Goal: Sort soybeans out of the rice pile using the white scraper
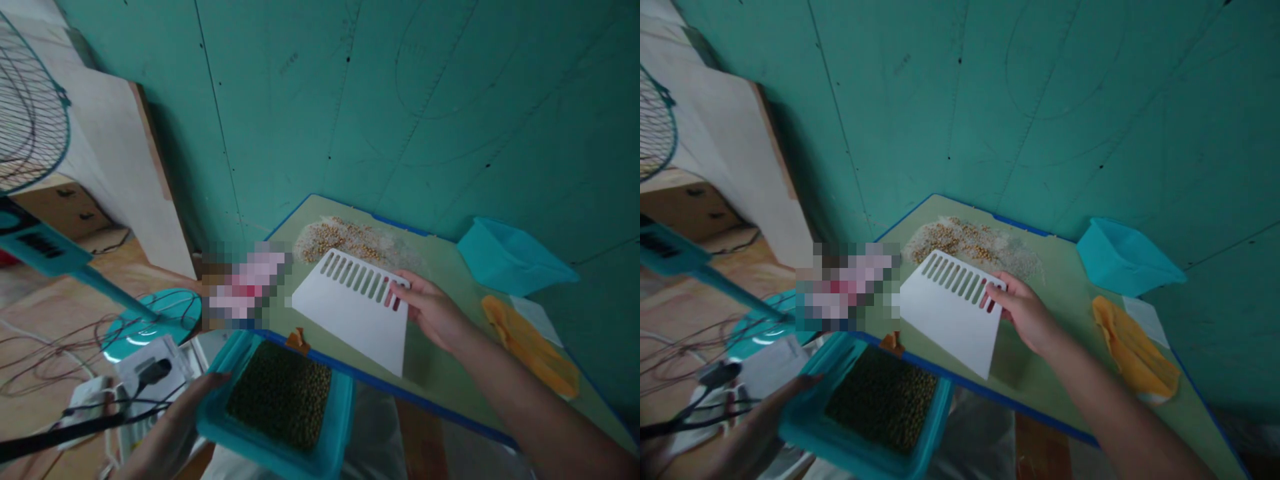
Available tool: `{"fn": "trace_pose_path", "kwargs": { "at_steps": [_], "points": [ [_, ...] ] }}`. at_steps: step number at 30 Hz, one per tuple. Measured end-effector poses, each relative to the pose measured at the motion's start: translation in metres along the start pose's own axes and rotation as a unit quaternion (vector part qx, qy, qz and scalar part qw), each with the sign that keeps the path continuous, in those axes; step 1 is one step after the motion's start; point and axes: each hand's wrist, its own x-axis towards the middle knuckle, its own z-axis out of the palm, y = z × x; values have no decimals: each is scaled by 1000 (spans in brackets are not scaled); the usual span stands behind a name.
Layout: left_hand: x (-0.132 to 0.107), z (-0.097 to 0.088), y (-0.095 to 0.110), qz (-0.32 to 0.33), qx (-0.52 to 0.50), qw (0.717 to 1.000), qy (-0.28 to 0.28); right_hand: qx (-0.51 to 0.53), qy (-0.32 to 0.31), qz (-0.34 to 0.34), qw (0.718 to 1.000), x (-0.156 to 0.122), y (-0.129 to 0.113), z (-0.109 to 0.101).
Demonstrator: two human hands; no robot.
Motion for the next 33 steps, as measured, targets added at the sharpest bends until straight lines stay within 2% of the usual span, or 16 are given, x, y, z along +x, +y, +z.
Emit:
{"fn": "trace_pose_path", "kwargs": {
  "at_steps": [3,6,10,12,17,24,28,31,33],
  "points": [
    [-2,1,2,-9,40,999,-29,-5,-29,-11,1000,6,7,14],
    [-5,3,7,18,31,999,-17,-13,-56,-12,998,10,8,24],
    [-7,2,15,37,7,999,-10,-11,-95,5,995,6,4,27],
    [-7,1,17,38,8,999,-15,0,-94,7,996,3,2,23],
    [-5,2,18,42,24,999,-18,46,-15,-6,999,0,0,4],
    [4,2,4,28,33,998,-39,72,77,-74,992,3,-3,-34],
    [5,9,-2,16,37,999,-35,20,138,-142,980,10,-5,-49],
    [2,20,-4,-13,18,998,-66,-63,181,-191,963,18,-7,-54],
    [-1,26,-6,-36,-1,995,-88,-129,189,-218,949,22,-6,-53]
  ]
}}
